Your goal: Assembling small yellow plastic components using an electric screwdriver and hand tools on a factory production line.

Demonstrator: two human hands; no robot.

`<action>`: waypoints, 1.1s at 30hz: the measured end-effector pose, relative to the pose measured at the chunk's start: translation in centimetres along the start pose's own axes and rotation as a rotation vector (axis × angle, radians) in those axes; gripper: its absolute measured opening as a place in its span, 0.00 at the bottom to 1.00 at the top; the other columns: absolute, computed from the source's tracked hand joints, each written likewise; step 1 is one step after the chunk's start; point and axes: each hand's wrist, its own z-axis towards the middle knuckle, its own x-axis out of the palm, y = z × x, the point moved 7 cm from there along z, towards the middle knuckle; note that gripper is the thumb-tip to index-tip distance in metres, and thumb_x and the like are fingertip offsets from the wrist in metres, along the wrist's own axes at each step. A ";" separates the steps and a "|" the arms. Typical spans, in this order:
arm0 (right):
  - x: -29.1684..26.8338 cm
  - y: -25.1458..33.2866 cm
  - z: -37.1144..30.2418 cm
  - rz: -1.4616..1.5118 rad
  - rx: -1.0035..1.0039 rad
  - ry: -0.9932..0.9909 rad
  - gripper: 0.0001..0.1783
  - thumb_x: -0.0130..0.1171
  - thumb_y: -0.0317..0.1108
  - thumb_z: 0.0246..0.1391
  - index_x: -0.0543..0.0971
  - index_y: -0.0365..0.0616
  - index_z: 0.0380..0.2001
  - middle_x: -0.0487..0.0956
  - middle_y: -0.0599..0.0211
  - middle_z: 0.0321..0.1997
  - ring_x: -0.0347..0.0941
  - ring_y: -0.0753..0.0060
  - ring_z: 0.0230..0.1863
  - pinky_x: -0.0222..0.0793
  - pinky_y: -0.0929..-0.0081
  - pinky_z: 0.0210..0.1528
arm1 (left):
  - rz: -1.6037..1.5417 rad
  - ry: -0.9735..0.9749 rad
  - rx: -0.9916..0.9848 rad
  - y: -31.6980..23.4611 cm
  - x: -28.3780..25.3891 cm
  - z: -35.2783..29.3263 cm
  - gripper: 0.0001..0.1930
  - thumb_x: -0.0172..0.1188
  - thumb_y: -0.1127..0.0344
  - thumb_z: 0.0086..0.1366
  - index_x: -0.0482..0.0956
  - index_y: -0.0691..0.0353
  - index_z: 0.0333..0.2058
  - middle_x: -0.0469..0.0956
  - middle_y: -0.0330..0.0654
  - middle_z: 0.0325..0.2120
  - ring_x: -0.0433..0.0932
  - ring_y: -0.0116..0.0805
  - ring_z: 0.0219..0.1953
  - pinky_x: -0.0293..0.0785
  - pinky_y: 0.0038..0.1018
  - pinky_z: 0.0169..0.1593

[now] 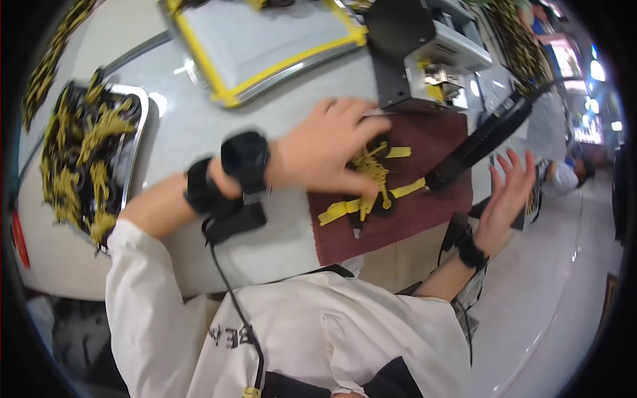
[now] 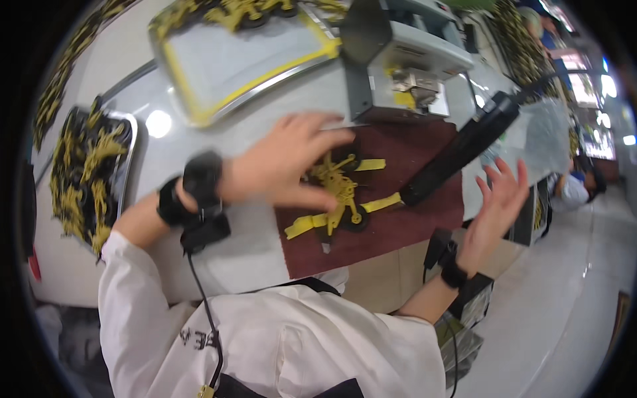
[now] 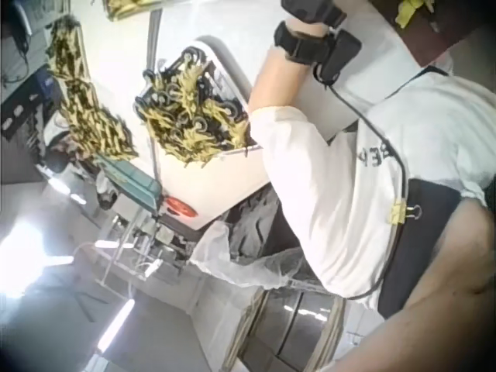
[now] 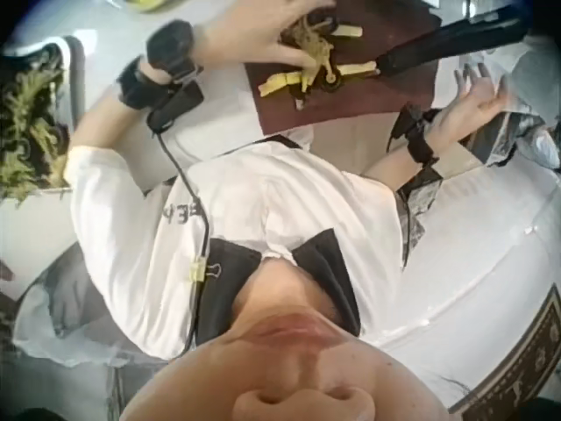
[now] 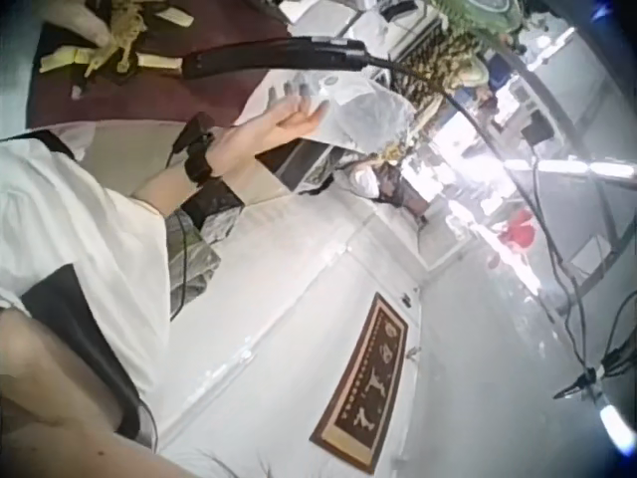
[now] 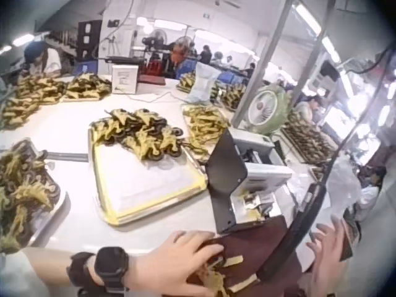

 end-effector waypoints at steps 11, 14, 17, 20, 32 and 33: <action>8.4 -3.1 0.9 0.416 0.240 0.417 0.34 0.53 0.40 0.60 0.57 0.36 0.65 0.77 0.52 0.45 0.78 0.63 0.38 0.76 0.68 0.43 | -0.237 0.034 -0.244 0.0 -1.1 -5.5 0.36 0.68 0.55 0.54 0.65 0.63 0.58 0.62 0.53 0.60 0.63 0.54 0.61 0.60 0.43 0.63; 9.2 -3.2 0.4 0.541 0.265 0.460 0.33 0.48 0.39 0.62 0.55 0.36 0.66 0.77 0.49 0.47 0.78 0.62 0.39 0.76 0.70 0.43 | -0.191 0.054 -0.233 0.0 -1.0 -5.4 0.33 0.67 0.58 0.55 0.67 0.63 0.57 0.64 0.52 0.59 0.64 0.54 0.60 0.60 0.43 0.62; 7.8 -2.6 0.7 0.301 0.124 0.188 0.31 0.50 0.37 0.62 0.58 0.35 0.64 0.74 0.49 0.51 0.77 0.62 0.43 0.76 0.71 0.43 | -0.215 0.017 -0.234 0.1 -1.1 -5.8 0.30 0.66 0.62 0.55 0.68 0.63 0.56 0.66 0.51 0.58 0.64 0.54 0.60 0.61 0.43 0.62; 3.8 0.2 0.1 0.141 -0.296 -0.206 0.24 0.52 0.37 0.61 0.66 0.33 0.55 0.72 0.52 0.52 0.71 0.61 0.52 0.72 0.68 0.51 | -0.216 -0.036 -0.250 0.2 -1.7 -6.7 0.27 0.65 0.65 0.56 0.69 0.63 0.54 0.67 0.51 0.57 0.65 0.53 0.59 0.61 0.43 0.61; 21.7 12.5 -27.2 0.388 -0.540 1.779 0.17 0.65 0.26 0.42 0.80 0.43 0.40 0.78 0.68 0.35 0.75 0.67 0.34 0.72 0.72 0.35 | -0.610 -0.094 -0.201 2.8 -1.1 -6.4 0.16 0.62 0.61 0.61 0.76 0.63 0.44 0.76 0.45 0.44 0.74 0.40 0.46 0.71 0.32 0.49; 21.4 12.5 -28.1 0.376 -0.568 1.814 0.17 0.61 0.25 0.40 0.78 0.44 0.38 0.75 0.68 0.33 0.73 0.67 0.34 0.72 0.72 0.34 | -0.601 -0.105 -0.212 2.8 -1.6 -6.4 0.16 0.62 0.61 0.61 0.76 0.63 0.44 0.76 0.45 0.44 0.74 0.40 0.46 0.71 0.32 0.49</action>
